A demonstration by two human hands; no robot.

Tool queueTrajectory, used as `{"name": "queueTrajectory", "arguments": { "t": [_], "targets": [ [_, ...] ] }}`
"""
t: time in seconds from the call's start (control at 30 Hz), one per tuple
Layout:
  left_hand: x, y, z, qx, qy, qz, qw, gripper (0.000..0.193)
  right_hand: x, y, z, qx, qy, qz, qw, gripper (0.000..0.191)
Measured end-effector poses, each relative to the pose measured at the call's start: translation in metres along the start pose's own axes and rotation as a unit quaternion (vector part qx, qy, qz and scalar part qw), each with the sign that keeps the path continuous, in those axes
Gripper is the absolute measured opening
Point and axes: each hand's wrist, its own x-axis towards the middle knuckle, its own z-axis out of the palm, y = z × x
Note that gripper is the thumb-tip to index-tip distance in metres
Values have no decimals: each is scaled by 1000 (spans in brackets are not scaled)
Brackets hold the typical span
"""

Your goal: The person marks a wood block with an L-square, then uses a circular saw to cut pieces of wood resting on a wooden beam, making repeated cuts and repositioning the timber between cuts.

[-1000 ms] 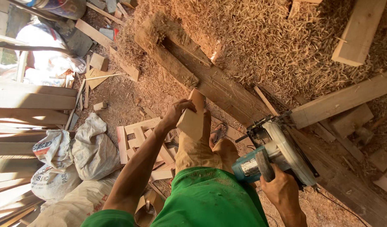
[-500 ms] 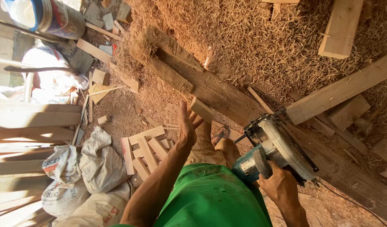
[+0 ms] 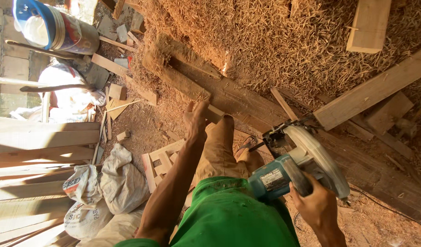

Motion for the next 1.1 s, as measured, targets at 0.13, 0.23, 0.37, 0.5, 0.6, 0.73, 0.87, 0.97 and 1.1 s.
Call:
{"name": "queueTrajectory", "arguments": {
  "t": [0.13,0.23,0.37,0.5,0.6,0.73,0.87,0.97,1.1],
  "targets": [
    [-5,-4,6,-6,16,1,1000,102,-29,-30,-19,111,32,-35,993,38],
    [-6,-4,8,2,23,-2,1000,101,-36,-51,-22,146,43,-118,981,38],
    [-2,-11,-3,26,-2,-1,1000,104,-34,-72,-18,124,-47,-155,979,54],
    [1,-14,-30,-1,-39,-50,998,101,-30,-93,-9,124,-48,-283,950,50],
    [-17,-2,-61,110,-79,-35,990,102,-27,-108,-2,129,-65,-291,946,50],
    [-64,6,-89,356,-143,-5,924,93,-29,-122,6,138,-76,-312,937,50],
    [-84,3,-80,452,-101,93,881,61,-26,-125,11,121,-100,-320,934,56],
    [-89,3,-76,426,-85,113,894,47,-22,-126,8,118,-104,-347,924,61],
    [-91,3,-74,459,-54,96,882,46,-22,-127,3,103,-171,-293,935,59]
  ]
}}
